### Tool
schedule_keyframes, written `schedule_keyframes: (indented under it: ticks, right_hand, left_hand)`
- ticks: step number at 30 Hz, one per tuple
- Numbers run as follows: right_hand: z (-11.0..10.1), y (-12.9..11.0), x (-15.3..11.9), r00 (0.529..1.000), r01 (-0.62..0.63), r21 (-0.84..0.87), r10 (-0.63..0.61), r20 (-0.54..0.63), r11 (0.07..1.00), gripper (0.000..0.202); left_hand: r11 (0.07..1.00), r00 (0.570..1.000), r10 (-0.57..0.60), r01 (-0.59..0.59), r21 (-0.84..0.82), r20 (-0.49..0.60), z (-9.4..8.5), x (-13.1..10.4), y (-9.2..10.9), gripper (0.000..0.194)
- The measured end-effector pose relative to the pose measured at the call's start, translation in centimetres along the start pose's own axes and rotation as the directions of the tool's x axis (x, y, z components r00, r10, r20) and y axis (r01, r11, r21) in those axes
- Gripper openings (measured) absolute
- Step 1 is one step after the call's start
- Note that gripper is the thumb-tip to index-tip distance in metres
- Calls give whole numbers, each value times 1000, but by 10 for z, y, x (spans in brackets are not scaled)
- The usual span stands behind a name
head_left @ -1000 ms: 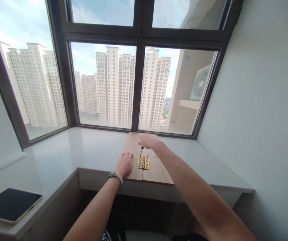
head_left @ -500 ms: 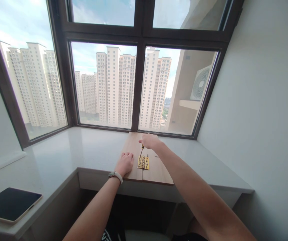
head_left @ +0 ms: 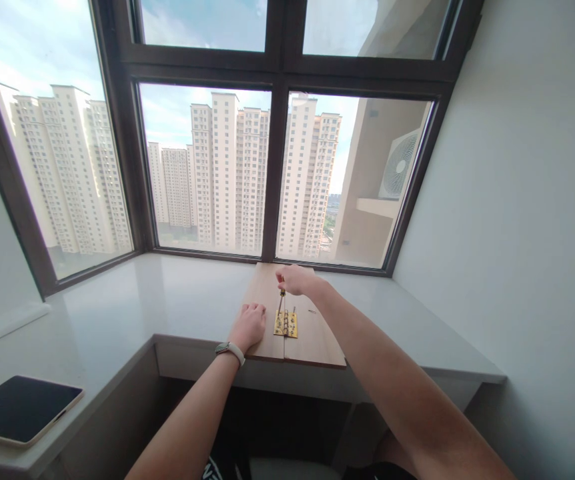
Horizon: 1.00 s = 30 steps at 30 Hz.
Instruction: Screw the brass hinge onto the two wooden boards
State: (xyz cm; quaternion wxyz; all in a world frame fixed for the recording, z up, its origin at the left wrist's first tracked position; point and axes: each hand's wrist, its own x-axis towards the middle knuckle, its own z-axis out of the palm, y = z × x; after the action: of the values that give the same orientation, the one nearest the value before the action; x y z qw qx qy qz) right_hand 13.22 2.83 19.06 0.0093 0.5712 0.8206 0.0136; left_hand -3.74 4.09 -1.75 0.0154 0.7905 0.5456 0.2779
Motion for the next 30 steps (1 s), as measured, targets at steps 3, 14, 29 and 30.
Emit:
schedule_keyframes:
  ticks: [3,14,29,30]
  right_hand:
    - [0,-4,-2,997,-52,5,52,-52,999,37]
    - [-1,-4,1,998,-60,-19,60,-1,998,27]
    - [2,-8,-4,995,-96,-121,93,-29,988,43]
    - [2,-8,-3,997,-78,-120,77,-18,990,42]
  left_hand:
    - [1000,1000,4,-3,1,-2,0,0,0,34]
    - [1000,1000,9,-9,-5,3,1,0,-1,35]
    - [1000,1000,21,-21,2,-5,1,1,-1,35]
    - [1000,1000,19,-19,5,-3,1,1,-1,35]
